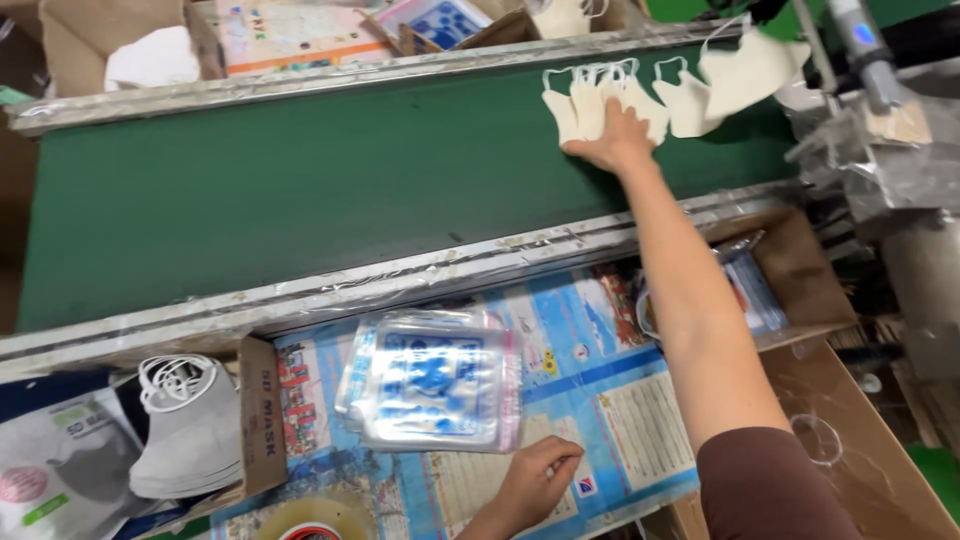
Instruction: Packing face masks into plastic bags and placing them on a conveyor belt in a factory setting.
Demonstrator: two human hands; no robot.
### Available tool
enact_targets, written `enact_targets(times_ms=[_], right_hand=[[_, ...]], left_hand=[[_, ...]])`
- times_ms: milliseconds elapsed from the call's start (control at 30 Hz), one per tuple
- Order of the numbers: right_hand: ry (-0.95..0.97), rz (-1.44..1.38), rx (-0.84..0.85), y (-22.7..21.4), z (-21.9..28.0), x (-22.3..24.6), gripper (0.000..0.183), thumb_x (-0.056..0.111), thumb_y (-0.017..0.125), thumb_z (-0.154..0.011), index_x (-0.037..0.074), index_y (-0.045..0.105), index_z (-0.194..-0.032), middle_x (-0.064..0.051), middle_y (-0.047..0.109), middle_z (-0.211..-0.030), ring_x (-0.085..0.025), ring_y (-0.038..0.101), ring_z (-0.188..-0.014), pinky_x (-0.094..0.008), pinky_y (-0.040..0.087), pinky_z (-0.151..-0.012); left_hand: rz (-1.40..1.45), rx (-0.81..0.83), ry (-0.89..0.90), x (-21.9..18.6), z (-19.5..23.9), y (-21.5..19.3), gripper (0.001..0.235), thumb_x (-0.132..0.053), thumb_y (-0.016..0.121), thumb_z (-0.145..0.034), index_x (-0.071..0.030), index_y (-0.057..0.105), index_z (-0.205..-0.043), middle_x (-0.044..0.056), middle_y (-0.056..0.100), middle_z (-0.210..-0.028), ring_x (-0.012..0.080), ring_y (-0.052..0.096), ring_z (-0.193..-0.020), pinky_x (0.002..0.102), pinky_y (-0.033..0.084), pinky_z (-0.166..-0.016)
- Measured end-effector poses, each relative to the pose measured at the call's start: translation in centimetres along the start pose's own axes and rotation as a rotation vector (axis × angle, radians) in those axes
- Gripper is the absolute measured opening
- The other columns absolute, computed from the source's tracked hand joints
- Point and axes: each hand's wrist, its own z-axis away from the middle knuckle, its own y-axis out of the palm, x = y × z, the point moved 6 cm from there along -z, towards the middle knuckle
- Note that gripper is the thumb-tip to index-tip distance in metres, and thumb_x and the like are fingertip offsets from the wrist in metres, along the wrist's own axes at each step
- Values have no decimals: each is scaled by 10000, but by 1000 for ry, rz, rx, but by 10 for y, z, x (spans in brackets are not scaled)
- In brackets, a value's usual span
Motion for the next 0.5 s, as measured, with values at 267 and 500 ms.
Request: enact_targets(times_ms=[267, 500], right_hand=[[-397, 236, -269, 5, 10, 3, 418, 187, 732, -897, 88, 658, -1296, -202, 727, -1100, -423, 683, -984, -530, 540, -810], [-475, -1015, 181, -38, 211, 8, 470, 156, 738, -921, -6, 668, -1356, -28, 706, -1163, -104, 635, -1025, -280, 538, -909]], left_hand=[[19, -10, -30, 15, 4, 5, 107, -38, 698, -955, 14, 720, -1045, 117, 721, -959, 198, 690, -773, 310, 557, -698], [394, -293, -34, 32, 18, -51, 447, -19, 811, -803, 35, 653, -1218, 112, 609, -1440, 214, 558, -1344, 345, 429, -1127]])
